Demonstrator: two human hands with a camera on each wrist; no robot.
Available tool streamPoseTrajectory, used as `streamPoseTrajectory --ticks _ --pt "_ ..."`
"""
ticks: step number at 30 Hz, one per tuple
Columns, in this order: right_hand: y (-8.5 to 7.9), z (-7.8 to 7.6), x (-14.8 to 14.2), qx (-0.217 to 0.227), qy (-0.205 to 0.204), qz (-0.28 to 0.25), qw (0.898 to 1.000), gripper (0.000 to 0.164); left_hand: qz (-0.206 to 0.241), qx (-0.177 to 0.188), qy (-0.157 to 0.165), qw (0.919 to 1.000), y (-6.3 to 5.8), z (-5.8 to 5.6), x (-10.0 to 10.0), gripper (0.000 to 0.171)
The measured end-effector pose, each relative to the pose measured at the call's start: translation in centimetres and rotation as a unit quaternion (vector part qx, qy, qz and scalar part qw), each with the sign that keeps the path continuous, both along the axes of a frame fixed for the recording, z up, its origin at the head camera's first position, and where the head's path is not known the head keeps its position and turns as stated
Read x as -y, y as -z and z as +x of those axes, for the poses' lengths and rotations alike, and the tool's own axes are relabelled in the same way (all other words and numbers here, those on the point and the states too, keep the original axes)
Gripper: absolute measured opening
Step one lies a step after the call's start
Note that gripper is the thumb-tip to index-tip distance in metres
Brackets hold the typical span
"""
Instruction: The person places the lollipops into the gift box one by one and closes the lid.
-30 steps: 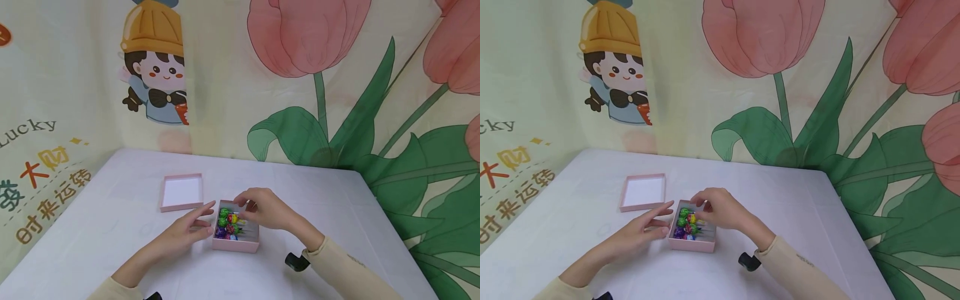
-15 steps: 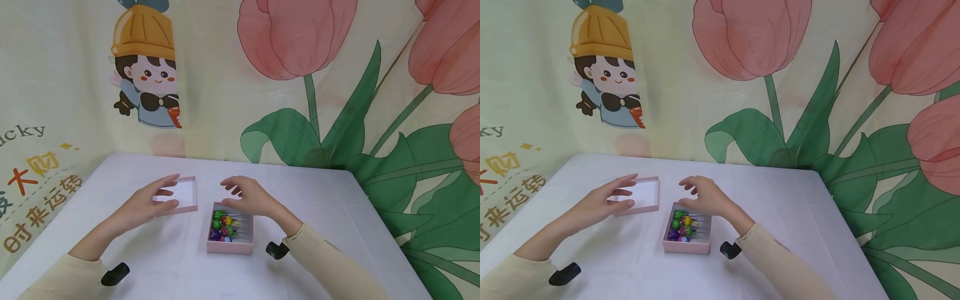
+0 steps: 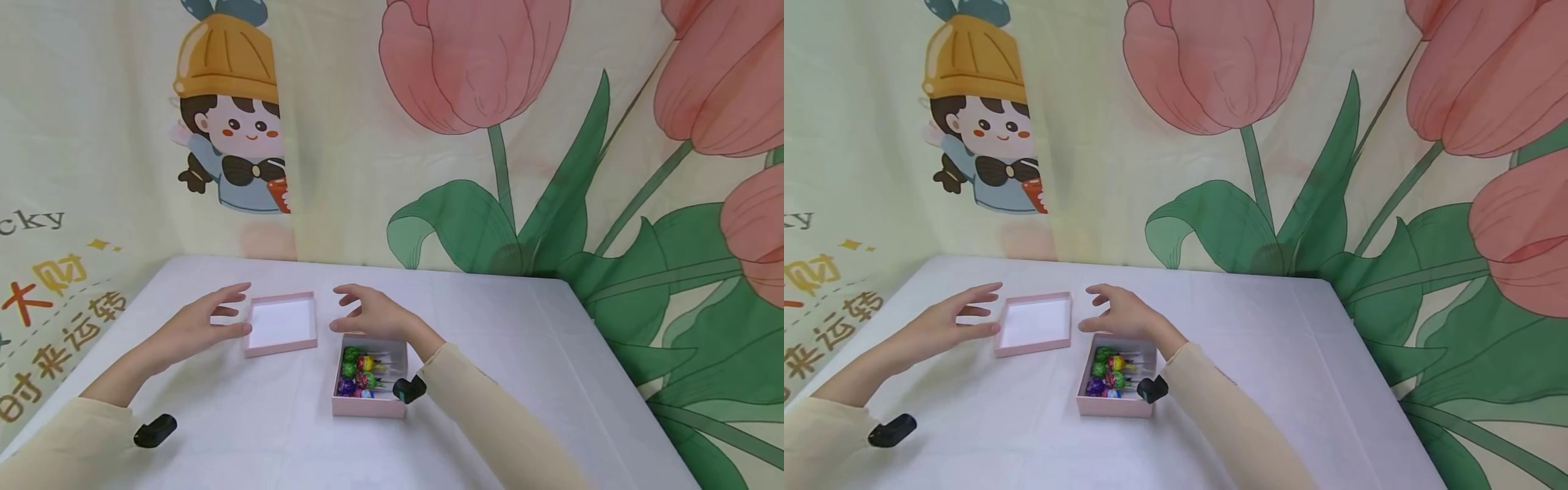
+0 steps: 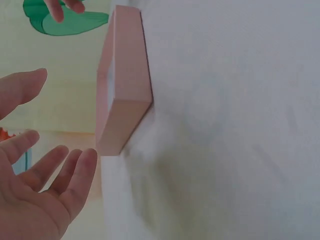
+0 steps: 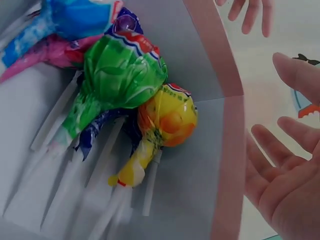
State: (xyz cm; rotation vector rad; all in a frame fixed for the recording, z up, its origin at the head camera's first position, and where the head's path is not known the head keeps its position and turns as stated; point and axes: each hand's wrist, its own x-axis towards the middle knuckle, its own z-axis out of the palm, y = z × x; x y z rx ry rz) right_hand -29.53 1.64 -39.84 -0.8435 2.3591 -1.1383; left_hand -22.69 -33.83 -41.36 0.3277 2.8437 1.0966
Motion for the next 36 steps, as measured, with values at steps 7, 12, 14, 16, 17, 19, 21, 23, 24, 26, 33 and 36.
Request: streamPoseTrajectory --ticks 7,12,14,16,17,19,21,23,24,26,33,36 --pt "1.3 -1.3 1.6 0.07 -0.006 -0.016 0.997 0.079 0.023 0.03 0.005 0.9993 1.9 -0.3 1.7 0.091" --pt "1.9 -1.8 2.6 0.11 -0.003 -0.026 0.994 0.083 0.046 0.057 0.009 0.9973 2.8 -0.6 2.2 0.091" --pt "2.0 -1.9 3.0 0.124 -0.003 -0.032 0.992 0.084 0.053 0.061 0.015 0.9966 3.1 -0.7 2.3 0.091" --pt "2.1 -2.0 3.4 0.133 -0.005 -0.037 0.99 0.086 0.061 0.062 0.023 0.996 3.4 -0.8 2.3 0.091" --pt "2.2 -2.0 3.6 0.137 -0.005 -0.038 0.99 0.086 0.067 0.063 0.027 0.9954 3.5 -0.9 2.3 0.091" --pt "2.3 -2.2 3.9 0.147 -0.003 -0.042 0.988 0.087 0.076 0.064 0.033 0.9945 3.6 -1.0 2.2 0.091" --pt "2.5 -2.3 4.2 0.157 -0.001 -0.042 0.987 0.088 0.086 0.067 0.039 0.9934 3.8 -1.1 2.2 0.092" --pt "2.6 -2.5 4.4 0.165 0.004 -0.033 0.986 0.089 0.094 0.068 0.042 0.9923 3.9 -1.2 2.1 0.092" --pt "2.7 -2.5 4.5 0.168 0.006 -0.029 0.985 0.09 0.096 0.069 0.043 0.992 3.9 -1.2 2.0 0.092" --pt "2.9 -2.7 4.6 0.17 0.008 -0.018 0.985 0.09 0.101 0.072 0.045 0.9913 4.0 -1.3 1.9 0.092" --pt "3.6 -3.3 5.2 0.161 0.01 0.001 0.987 0.089 0.102 0.09 0.045 0.9897 4.0 -1.5 1.8 0.095" --pt "3.7 -3.5 5.6 0.158 0.015 0.001 0.987 0.09 0.103 0.099 0.045 0.9887 4.0 -1.6 1.8 0.096"
